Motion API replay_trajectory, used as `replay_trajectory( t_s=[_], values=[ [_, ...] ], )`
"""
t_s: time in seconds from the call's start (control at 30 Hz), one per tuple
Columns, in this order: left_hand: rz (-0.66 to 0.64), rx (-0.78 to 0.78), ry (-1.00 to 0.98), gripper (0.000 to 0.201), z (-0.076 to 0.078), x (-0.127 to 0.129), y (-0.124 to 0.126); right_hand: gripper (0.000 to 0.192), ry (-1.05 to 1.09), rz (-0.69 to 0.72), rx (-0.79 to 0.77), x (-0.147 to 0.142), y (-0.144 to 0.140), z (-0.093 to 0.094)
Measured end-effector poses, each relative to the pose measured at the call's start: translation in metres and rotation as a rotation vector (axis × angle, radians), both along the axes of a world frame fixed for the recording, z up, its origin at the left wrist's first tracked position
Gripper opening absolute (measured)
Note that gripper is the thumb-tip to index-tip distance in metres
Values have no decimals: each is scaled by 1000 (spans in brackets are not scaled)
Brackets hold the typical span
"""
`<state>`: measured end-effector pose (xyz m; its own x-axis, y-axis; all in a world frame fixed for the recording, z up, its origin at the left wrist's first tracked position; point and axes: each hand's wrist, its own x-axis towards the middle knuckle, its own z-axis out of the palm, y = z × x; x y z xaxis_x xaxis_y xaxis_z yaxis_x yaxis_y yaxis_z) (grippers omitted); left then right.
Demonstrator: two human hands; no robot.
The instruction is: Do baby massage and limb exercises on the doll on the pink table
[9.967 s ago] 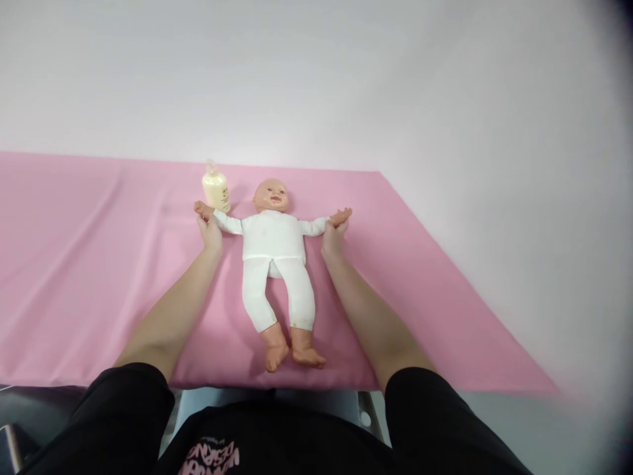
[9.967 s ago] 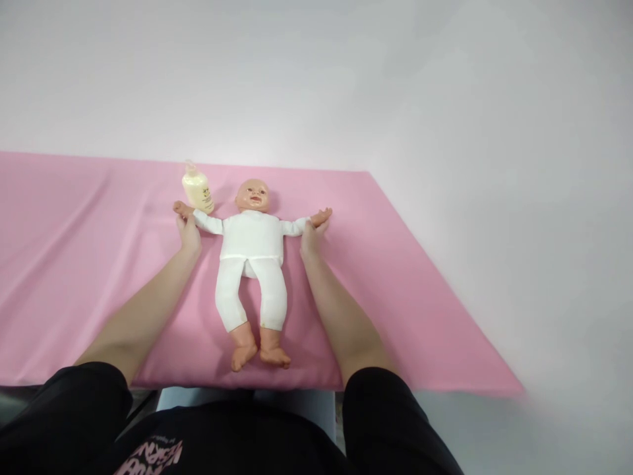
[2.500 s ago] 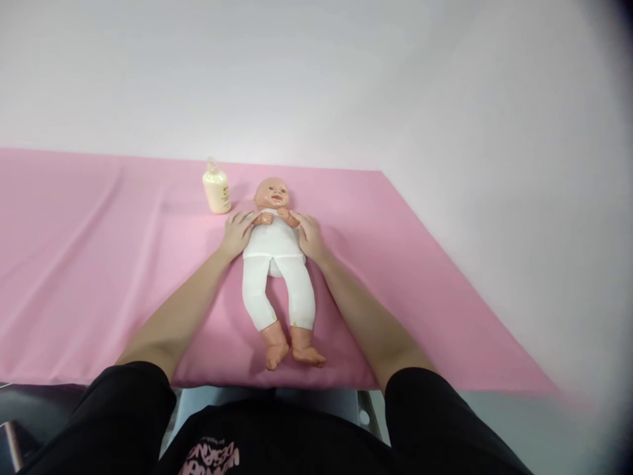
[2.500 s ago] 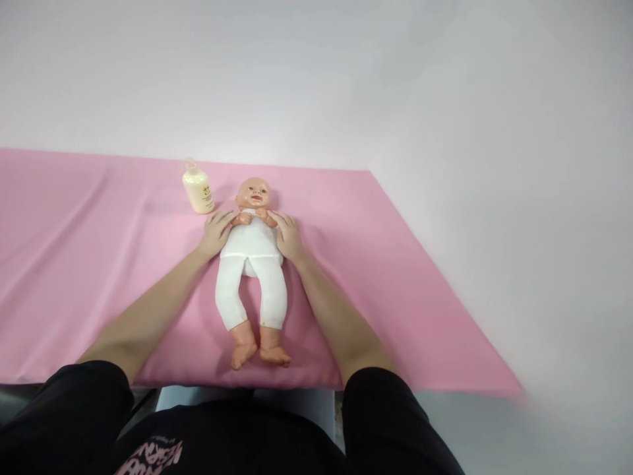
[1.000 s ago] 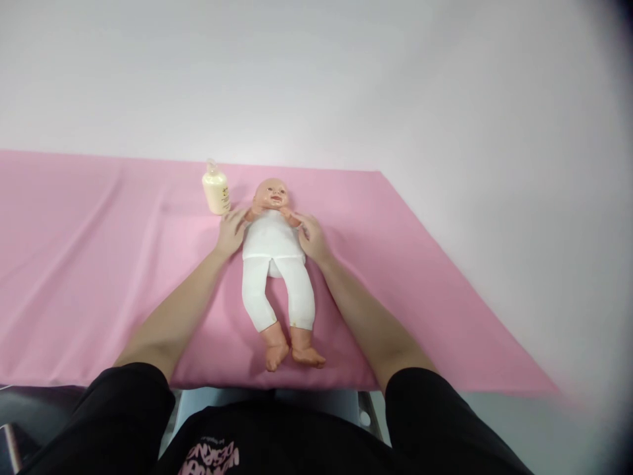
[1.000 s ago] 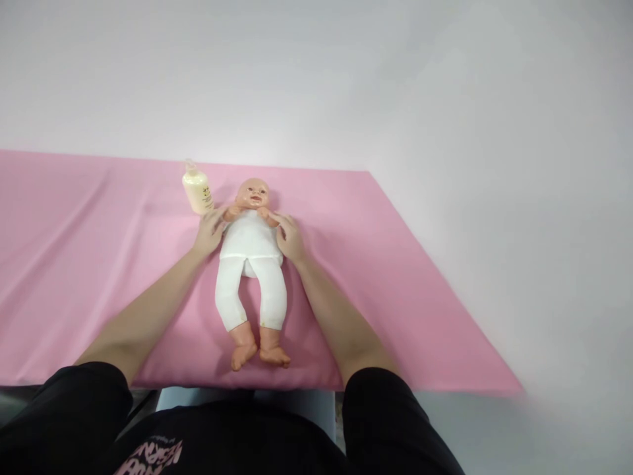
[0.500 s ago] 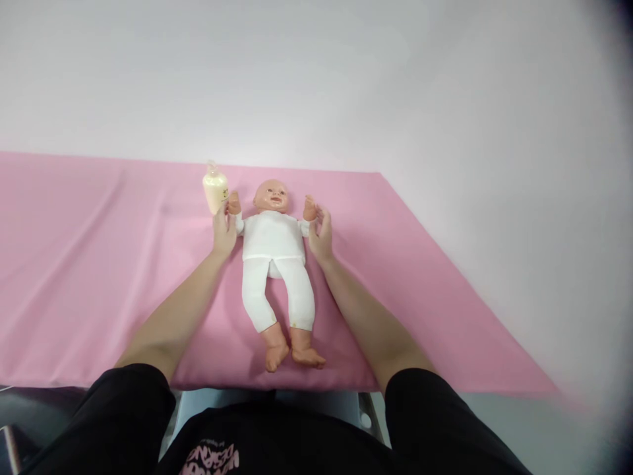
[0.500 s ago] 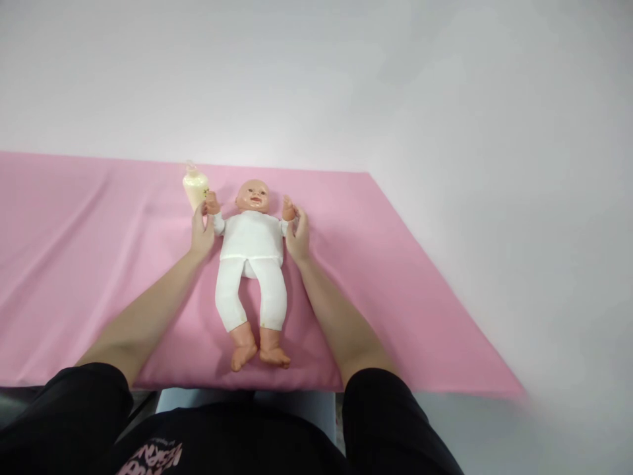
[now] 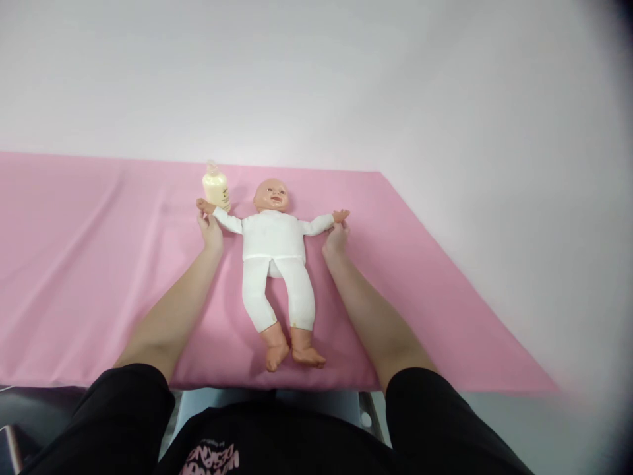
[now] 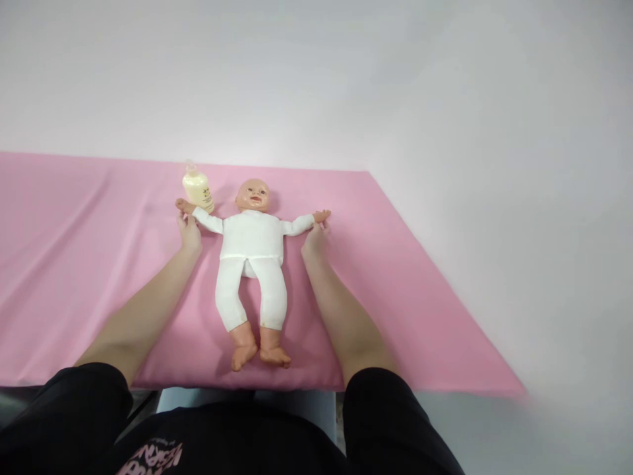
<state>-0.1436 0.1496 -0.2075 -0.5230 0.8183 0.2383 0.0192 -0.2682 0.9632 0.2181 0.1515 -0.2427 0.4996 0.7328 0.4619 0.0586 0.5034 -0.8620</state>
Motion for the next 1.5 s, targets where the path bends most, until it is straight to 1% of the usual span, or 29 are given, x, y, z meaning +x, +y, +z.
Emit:
replay_trajectory(
  t_s=[0.1, 0.17, 0.3, 0.4, 0.5, 0.57, 0.63, 0.73, 0.8, 0.83, 0.9, 1.03, 1.17, 1.33, 1.4, 1.5],
  values=[
    [-2, 29, 54, 57, 1, 0, -2, 61, 95, -38, -89, -1, -3, 4],
    [-11, 88, 130, 59, 2, 1, -5, 60, 86, -21, -70, -8, -11, 13],
    [-61, 231, 372, 64, 10, 11, -17, 52, -89, 43, 92, -25, -30, 34],
    [-103, 304, 533, 67, 21, 20, -29, 49, -230, 94, 114, -36, -41, 43],
    [-167, 355, 664, 65, 30, 26, -38, 47, -389, 97, 126, -41, -49, 46],
    [-210, 353, 753, 62, 33, 28, -40, 43, -492, 82, 137, -44, -52, 48],
    [-223, 322, 846, 59, 31, 30, -39, 38, -578, 79, 149, -46, -54, 49],
    [-272, 289, 971, 55, 25, 32, -37, 34, -690, 141, 162, -48, -53, 50],
    [-317, 283, 1012, 53, 23, 33, -36, 34, -727, 178, 155, -49, -52, 49],
    [-322, 284, 1008, 52, 23, 33, -35, 34, -721, 184, 147, -48, -51, 48],
    [-289, 303, 937, 54, 24, 32, -35, 37, -650, 167, 128, -46, -48, 44],
    [-197, 336, 646, 61, 24, 26, -32, 50, -417, 130, 79, -39, -41, 35],
    [-94, 236, 356, 59, 14, 14, -19, 54, -247, 95, 19, -32, -34, 33],
    [-23, 51, 17, 47, 5, -1, -2, 54, -90, 71, 50, -24, -28, 33],
    [-5, -8, -66, 48, 2, -4, 2, 55, -57, 30, 41, -20, -25, 30],
    [15, -16, -61, 48, -3, -7, 6, 57, -52, -32, 18, -12, -17, 22]
  ],
)
